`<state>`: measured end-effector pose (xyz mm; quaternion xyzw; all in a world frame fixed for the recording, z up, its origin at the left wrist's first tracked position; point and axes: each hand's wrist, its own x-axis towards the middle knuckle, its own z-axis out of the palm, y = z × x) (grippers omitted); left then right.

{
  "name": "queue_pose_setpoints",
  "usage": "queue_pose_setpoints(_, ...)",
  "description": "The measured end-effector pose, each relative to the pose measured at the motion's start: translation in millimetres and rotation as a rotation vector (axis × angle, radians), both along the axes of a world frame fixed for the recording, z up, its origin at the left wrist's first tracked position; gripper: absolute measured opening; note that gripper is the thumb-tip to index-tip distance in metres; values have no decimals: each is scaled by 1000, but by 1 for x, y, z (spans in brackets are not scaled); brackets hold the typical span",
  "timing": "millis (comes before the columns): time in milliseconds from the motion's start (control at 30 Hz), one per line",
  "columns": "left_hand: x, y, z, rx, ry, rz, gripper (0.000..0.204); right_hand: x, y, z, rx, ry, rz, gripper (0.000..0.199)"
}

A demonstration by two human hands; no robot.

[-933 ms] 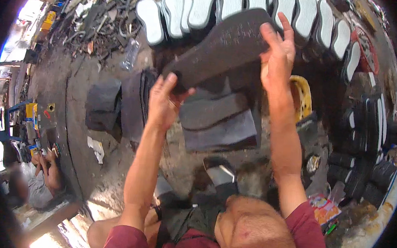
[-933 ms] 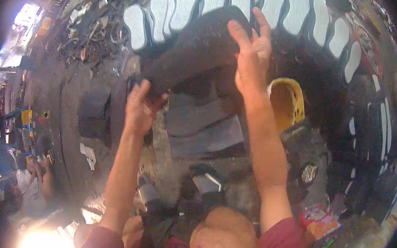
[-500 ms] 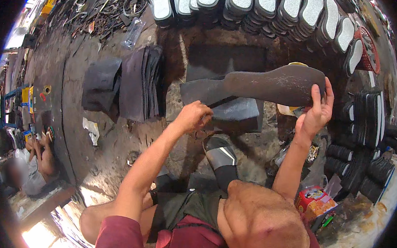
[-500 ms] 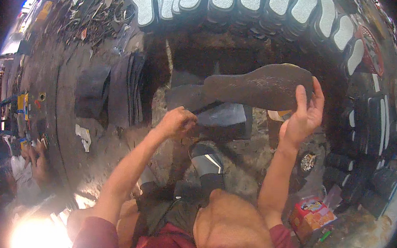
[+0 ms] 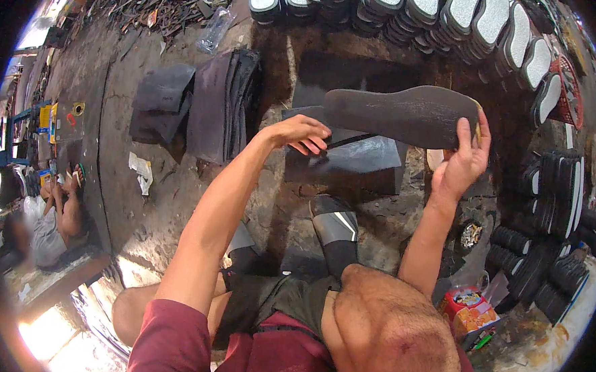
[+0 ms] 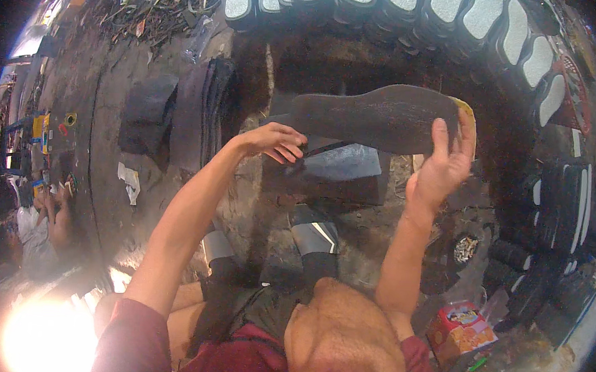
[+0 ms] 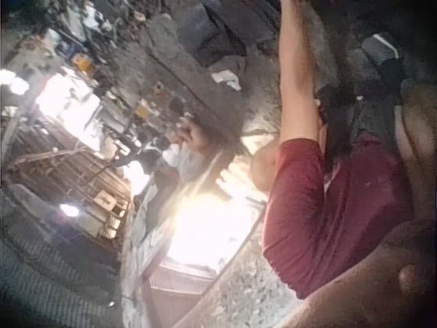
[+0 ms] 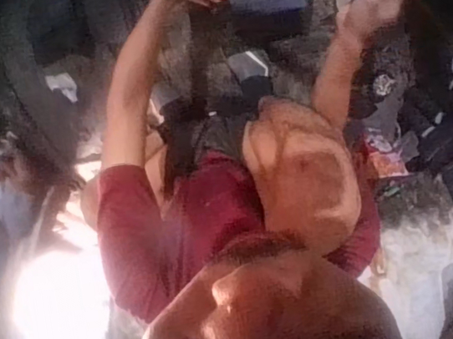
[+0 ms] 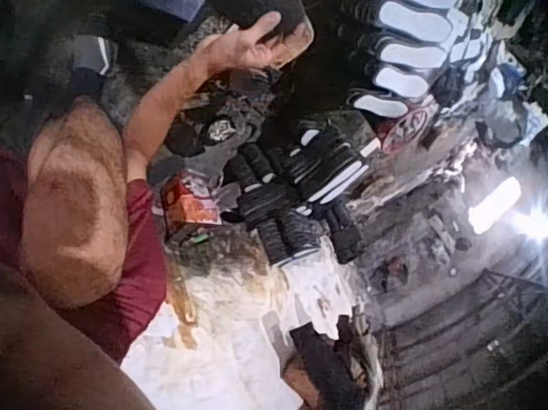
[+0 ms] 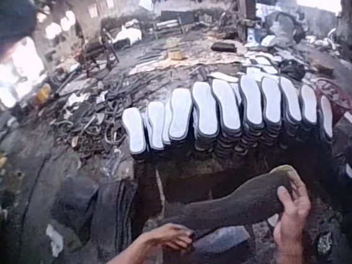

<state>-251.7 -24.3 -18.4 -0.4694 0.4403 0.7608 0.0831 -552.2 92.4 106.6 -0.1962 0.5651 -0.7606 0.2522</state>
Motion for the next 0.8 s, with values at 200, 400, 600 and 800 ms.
queue_pose_setpoints(200,20,80,16,-95,161,864,48,15,9,-71,191,-223,168,48)
queue_pose_setpoints(400,33,141,15,-263,-201,1012,60,30,43,-109,576,-74,394,61)
queue_pose_setpoints(600,28,157,6,-614,-460,836,46,28,51,-126,624,-36,461,60)
queue_pose_setpoints(800,27,161,-5,-774,-514,721,43,30,53,-135,642,-48,458,62)
